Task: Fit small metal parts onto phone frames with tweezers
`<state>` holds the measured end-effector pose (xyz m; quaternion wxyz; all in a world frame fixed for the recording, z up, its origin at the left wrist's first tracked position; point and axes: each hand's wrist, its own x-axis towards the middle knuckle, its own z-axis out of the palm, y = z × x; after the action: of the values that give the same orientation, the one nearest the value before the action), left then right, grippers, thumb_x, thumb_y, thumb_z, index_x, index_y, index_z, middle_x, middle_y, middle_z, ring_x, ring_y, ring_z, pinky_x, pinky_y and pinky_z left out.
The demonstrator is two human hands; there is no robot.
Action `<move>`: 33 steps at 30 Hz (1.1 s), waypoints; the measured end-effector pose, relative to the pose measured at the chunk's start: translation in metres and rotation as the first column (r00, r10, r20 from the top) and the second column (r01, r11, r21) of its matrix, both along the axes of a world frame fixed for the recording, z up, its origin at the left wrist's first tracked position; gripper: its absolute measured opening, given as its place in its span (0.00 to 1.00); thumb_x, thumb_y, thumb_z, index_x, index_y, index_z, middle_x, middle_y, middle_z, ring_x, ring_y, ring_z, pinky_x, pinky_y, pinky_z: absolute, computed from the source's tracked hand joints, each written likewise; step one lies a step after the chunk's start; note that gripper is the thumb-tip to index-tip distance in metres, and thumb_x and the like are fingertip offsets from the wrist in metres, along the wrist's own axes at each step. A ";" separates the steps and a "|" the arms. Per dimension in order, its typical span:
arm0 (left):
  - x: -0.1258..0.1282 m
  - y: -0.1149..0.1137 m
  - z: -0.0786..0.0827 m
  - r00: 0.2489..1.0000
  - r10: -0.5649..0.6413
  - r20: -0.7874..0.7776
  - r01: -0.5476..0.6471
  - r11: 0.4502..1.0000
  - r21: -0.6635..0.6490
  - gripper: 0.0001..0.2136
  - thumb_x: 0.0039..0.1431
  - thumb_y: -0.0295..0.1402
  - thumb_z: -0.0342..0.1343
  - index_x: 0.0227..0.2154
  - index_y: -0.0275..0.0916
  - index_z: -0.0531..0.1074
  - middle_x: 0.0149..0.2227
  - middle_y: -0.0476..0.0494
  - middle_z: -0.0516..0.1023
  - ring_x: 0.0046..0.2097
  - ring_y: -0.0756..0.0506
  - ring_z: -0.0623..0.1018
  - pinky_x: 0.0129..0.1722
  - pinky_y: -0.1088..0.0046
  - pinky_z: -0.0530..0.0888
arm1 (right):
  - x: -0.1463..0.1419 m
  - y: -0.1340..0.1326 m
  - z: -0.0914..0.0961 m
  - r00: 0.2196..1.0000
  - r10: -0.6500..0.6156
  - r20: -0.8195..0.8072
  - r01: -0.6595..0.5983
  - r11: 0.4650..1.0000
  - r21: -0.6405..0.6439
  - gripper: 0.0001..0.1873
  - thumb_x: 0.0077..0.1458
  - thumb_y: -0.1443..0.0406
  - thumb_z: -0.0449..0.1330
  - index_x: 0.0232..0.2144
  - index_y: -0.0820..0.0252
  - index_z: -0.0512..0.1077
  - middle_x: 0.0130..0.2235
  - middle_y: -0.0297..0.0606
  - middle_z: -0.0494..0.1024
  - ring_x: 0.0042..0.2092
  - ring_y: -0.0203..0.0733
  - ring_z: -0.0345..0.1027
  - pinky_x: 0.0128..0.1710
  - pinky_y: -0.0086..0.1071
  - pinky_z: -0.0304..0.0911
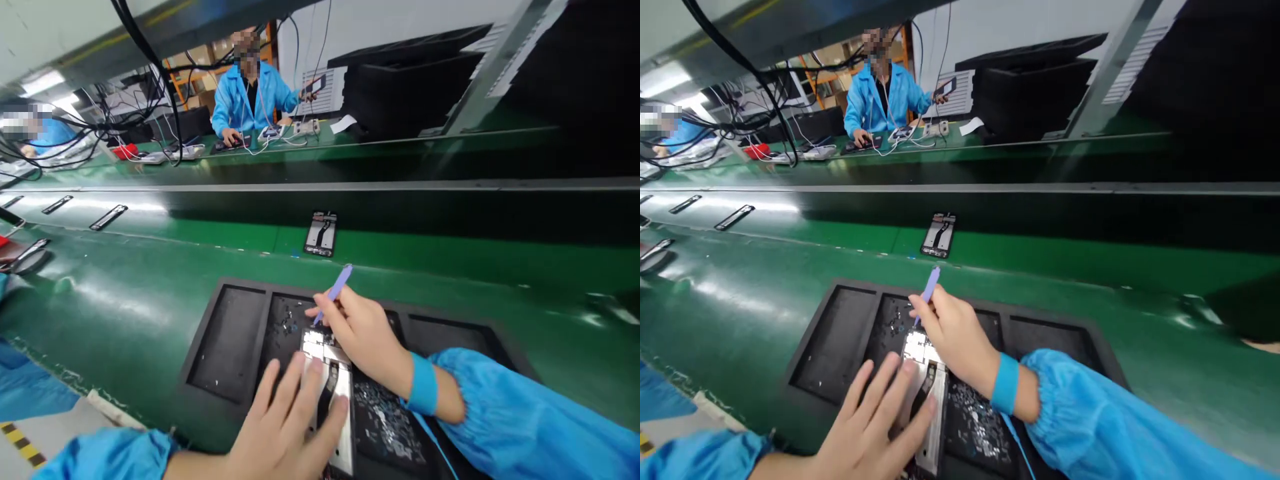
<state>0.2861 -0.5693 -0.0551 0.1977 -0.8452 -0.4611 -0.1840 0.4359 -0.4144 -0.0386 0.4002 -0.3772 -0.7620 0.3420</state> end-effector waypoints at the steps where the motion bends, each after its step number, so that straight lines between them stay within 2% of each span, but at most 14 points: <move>1: -0.008 0.007 0.002 0.992 -0.118 -0.054 0.117 0.993 -0.016 0.20 0.64 0.40 0.59 0.56 0.38 0.71 0.60 0.30 0.69 0.64 0.30 0.67 0.67 0.48 0.57 | -0.005 0.001 -0.010 1.000 0.003 -0.009 -0.003 1.000 -0.013 0.16 0.72 0.55 0.51 0.32 0.55 0.65 0.28 0.33 0.81 0.33 0.42 0.80 0.28 0.29 0.67; 3: -0.020 0.018 0.002 0.952 -0.282 -0.118 0.276 0.959 -0.066 0.18 0.66 0.39 0.57 0.55 0.36 0.72 0.56 0.32 0.73 0.60 0.33 0.72 0.66 0.51 0.63 | -0.006 0.002 -0.023 1.000 -0.023 -0.005 0.023 1.000 -0.007 0.14 0.73 0.57 0.52 0.34 0.55 0.64 0.28 0.30 0.81 0.31 0.39 0.79 0.29 0.28 0.68; 5: -0.026 0.023 -0.002 0.931 -0.330 -0.155 0.324 0.944 -0.065 0.19 0.67 0.39 0.56 0.57 0.35 0.71 0.54 0.34 0.76 0.57 0.35 0.76 0.62 0.56 0.69 | -0.003 0.001 -0.025 0.998 -0.048 0.038 0.047 0.998 0.039 0.12 0.73 0.59 0.52 0.35 0.55 0.64 0.29 0.28 0.82 0.29 0.36 0.78 0.30 0.27 0.68; 8: -0.029 0.022 -0.012 0.930 -0.321 -0.179 0.309 0.947 -0.090 0.21 0.69 0.38 0.55 0.61 0.37 0.68 0.56 0.36 0.74 0.57 0.39 0.76 0.60 0.63 0.73 | 0.001 -0.001 -0.017 0.991 -0.061 0.117 0.045 0.990 0.133 0.13 0.74 0.60 0.52 0.35 0.55 0.65 0.29 0.27 0.82 0.27 0.35 0.77 0.26 0.27 0.66; 10: -0.029 0.020 -0.019 0.934 -0.317 -0.167 0.302 0.947 -0.108 0.20 0.71 0.37 0.53 0.63 0.37 0.66 0.58 0.36 0.73 0.57 0.41 0.76 0.61 0.63 0.72 | 0.000 -0.001 -0.011 0.985 -0.072 0.158 0.039 0.979 0.201 0.13 0.75 0.59 0.50 0.36 0.56 0.66 0.28 0.28 0.82 0.25 0.35 0.76 0.23 0.27 0.65; 16: -0.028 0.020 -0.026 0.947 -0.291 -0.136 0.279 0.955 -0.098 0.18 0.75 0.34 0.47 0.63 0.37 0.65 0.61 0.40 0.70 0.60 0.45 0.73 0.70 0.57 0.58 | -0.001 0.000 -0.008 0.959 -0.126 0.252 0.056 0.962 0.267 0.19 0.75 0.60 0.48 0.32 0.57 0.70 0.25 0.30 0.79 0.24 0.34 0.75 0.22 0.27 0.64; 21: -0.027 0.019 -0.024 0.952 -0.280 -0.127 0.262 0.955 -0.140 0.18 0.75 0.34 0.45 0.64 0.39 0.64 0.62 0.41 0.69 0.61 0.45 0.72 0.65 0.64 0.66 | 0.004 -0.002 -0.009 0.947 -0.122 0.297 0.037 0.961 0.276 0.17 0.75 0.61 0.50 0.33 0.56 0.72 0.26 0.31 0.79 0.28 0.36 0.77 0.27 0.28 0.69; 28: -0.029 0.018 -0.022 0.939 -0.301 -0.167 0.275 0.948 -0.164 0.20 0.75 0.34 0.44 0.65 0.39 0.63 0.63 0.43 0.69 0.61 0.45 0.72 0.61 0.68 0.70 | 0.005 -0.005 -0.006 0.948 -0.134 0.290 0.043 0.953 0.299 0.13 0.73 0.63 0.53 0.33 0.55 0.70 0.28 0.30 0.80 0.27 0.36 0.76 0.26 0.29 0.67; 33: -0.029 0.019 -0.020 0.944 -0.297 -0.141 0.273 0.947 -0.168 0.20 0.75 0.34 0.44 0.66 0.39 0.62 0.62 0.42 0.69 0.61 0.45 0.72 0.61 0.68 0.70 | 0.009 -0.001 -0.006 0.935 -0.042 0.351 -0.082 0.940 0.331 0.15 0.74 0.59 0.52 0.35 0.56 0.73 0.31 0.34 0.81 0.31 0.37 0.77 0.28 0.29 0.69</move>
<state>0.2569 -0.5503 -0.0755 0.1440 -0.9276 -0.3279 -0.1060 0.4446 -0.4157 -0.0442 0.3126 -0.3497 -0.8727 0.1357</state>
